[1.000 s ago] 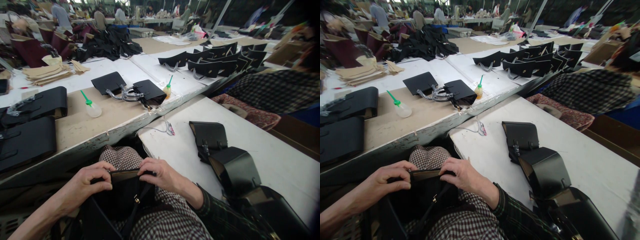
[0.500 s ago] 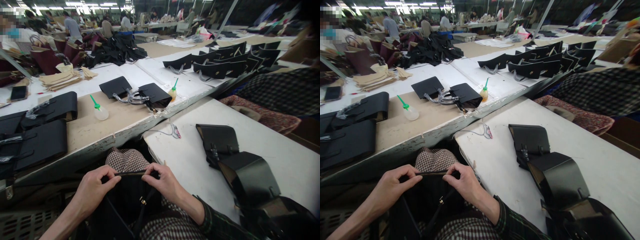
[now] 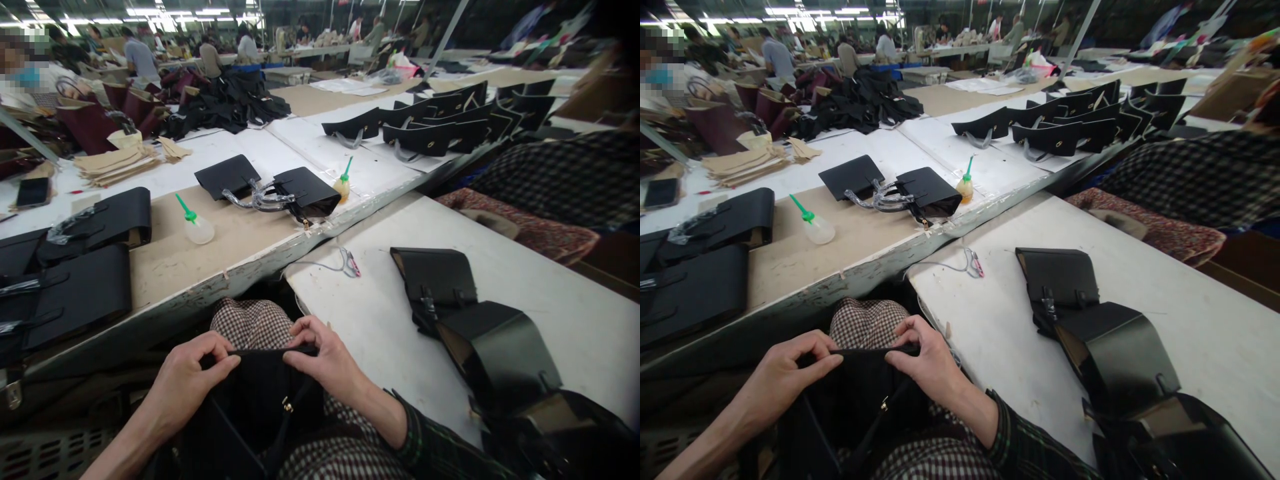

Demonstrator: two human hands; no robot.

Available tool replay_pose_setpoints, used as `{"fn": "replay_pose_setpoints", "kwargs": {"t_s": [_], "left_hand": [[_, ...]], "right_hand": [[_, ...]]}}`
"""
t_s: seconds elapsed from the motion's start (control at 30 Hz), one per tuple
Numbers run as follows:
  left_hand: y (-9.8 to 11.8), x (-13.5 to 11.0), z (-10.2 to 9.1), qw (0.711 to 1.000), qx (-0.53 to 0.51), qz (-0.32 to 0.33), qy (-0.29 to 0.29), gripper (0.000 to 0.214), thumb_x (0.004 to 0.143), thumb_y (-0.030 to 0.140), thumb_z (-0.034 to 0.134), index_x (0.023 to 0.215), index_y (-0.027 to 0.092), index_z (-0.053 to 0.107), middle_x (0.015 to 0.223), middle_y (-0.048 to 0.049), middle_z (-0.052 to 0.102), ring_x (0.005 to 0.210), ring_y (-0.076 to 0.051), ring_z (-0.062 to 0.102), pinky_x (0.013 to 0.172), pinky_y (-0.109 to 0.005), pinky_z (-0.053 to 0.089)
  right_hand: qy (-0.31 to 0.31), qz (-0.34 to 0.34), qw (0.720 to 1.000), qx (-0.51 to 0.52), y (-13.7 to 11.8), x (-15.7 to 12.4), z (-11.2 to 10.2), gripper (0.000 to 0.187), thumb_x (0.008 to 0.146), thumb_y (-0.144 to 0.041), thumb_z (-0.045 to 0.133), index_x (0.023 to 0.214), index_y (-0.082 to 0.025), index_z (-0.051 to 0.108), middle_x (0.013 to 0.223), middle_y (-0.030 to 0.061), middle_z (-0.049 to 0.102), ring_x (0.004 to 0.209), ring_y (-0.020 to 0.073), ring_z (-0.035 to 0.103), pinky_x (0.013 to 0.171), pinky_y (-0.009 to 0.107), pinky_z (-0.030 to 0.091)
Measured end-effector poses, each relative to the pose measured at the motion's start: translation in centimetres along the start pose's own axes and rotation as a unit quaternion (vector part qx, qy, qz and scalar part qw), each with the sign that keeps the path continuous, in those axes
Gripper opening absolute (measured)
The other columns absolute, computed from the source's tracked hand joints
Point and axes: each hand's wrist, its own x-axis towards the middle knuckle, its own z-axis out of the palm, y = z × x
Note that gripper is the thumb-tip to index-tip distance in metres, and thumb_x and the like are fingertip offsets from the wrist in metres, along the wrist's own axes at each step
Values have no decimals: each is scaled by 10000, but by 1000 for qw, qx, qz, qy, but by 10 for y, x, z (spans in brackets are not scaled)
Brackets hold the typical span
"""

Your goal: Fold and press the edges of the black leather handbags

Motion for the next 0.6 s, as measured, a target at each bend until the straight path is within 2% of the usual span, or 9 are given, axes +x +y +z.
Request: {"fn": "replay_pose_setpoints", "kwargs": {"t_s": [0.13,0.2,0.27,0.37,0.47,0.53,0.6], "left_hand": [[4,3,-2,999,-39,-2,-25,290,839,336,650,612,189,545,856,-18,686,820,-179,629,767,-269,441],[7,3,-3,999,-45,1,-29,279,827,314,659,609,186,542,847,-16,686,805,-175,626,759,-267,437],[9,3,-3,999,-45,5,-29,278,820,306,667,606,184,537,835,-13,684,783,-168,623,743,-263,434],[11,4,-1,998,-46,18,-27,280,819,302,673,608,183,533,819,-6,680,758,-157,616,724,-258,431],[7,5,1,998,-43,32,-18,274,815,293,679,607,182,538,805,-1,682,746,-153,612,715,-256,432],[3,5,0,999,-37,29,-7,261,816,296,681,614,183,561,790,2,682,745,-155,617,713,-258,435],[-1,2,-2,999,-37,24,2,238,816,303,691,631,184,599,811,0,691,774,-160,632,735,-259,443]], "right_hand": [[-24,12,999,29,1,2,0,313,722,-163,708,993,-198,556,790,-31,644,744,130,592,707,251,453],[-73,23,997,17,-2,6,-3,243,732,-171,686,961,-185,607,750,-33,613,687,114,552,640,227,426],[-152,29,988,-25,-11,13,-8,159,765,-229,674,914,-173,670,712,-30,584,639,103,508,572,213,381],[-289,11,952,-101,-26,31,-11,206,822,-370,649,855,-173,700,655,-40,533,589,92,444,520,212,328],[-394,-27,905,-157,-36,52,-4,305,874,-420,578,725,-158,619,595,-55,430,545,79,376,497,213,294],[-417,-51,890,-176,-39,62,4,305,898,-381,539,691,-157,555,598,-57,397,546,75,362,504,213,289],[-414,-73,889,-183,-41,65,11,272,907,-327,517,691,-161,517,615,-56,393,563,76,369,526,213,299]]}}
